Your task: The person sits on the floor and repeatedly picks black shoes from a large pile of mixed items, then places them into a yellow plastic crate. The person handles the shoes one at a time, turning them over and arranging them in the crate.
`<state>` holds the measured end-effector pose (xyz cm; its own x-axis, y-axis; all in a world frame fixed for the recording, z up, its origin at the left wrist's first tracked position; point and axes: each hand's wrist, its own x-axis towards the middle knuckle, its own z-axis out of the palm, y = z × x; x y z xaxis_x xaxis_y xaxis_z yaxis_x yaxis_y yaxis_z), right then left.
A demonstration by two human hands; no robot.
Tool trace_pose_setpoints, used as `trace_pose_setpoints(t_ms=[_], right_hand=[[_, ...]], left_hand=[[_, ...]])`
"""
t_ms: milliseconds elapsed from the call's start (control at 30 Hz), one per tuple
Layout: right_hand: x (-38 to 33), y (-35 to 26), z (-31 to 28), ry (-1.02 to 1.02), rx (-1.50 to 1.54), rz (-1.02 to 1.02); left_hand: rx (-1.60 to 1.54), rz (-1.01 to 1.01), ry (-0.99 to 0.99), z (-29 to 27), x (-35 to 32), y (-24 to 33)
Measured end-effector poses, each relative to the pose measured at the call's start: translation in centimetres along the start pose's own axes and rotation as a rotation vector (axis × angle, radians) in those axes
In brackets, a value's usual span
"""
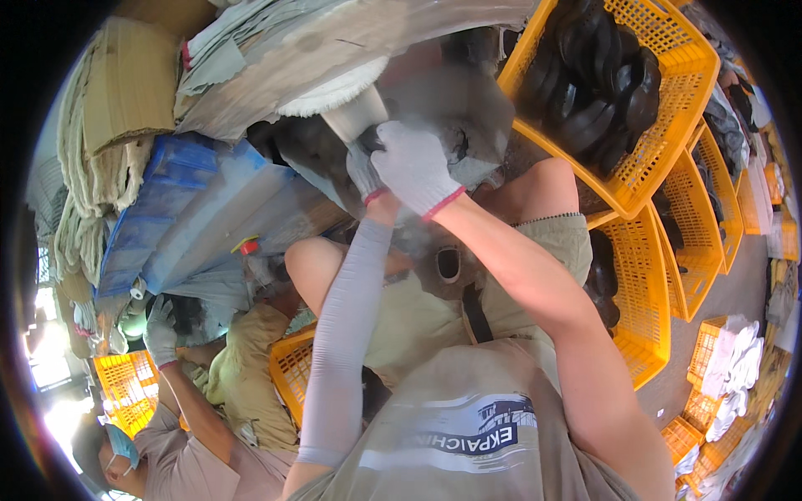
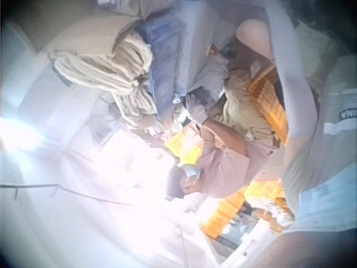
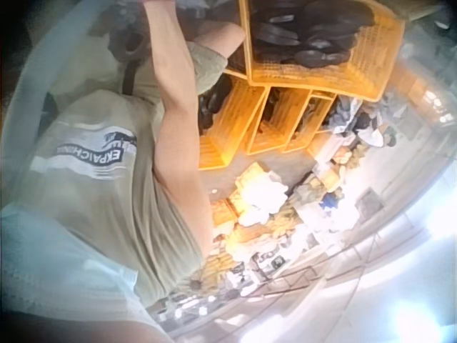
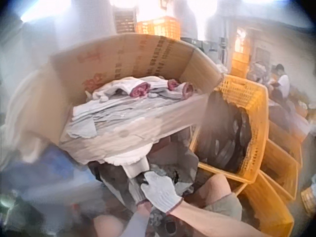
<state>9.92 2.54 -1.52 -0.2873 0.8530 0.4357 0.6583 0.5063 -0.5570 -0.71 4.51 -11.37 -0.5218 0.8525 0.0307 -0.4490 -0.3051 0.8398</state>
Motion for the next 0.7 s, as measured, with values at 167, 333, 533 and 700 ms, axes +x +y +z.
trace_pose_setpoints(t_ms=[167,333,533,700], right_hand=[[0.0,-1.4,-2.7,-0.016,0.285,-0.015],[1.9,-3.0,-6.0,-0.371,0.204,-0.035],[-0.1,-2.1,-8.8,-0.516,0.310,0.012],[-7.7,2.4,-11.0,-0.255,0.292,0.185]], left_hand=[[-0.042,-0.262,0.028,-0.2,0.2,0.8],[-0.030,-0.398,-0.067,-1.2,1.8,6.2],[0.000,-0.351,-0.029,1.3,-0.2,5.9],[-0.011,-0.302,-0.002,0.2,-3.8,5.4]])
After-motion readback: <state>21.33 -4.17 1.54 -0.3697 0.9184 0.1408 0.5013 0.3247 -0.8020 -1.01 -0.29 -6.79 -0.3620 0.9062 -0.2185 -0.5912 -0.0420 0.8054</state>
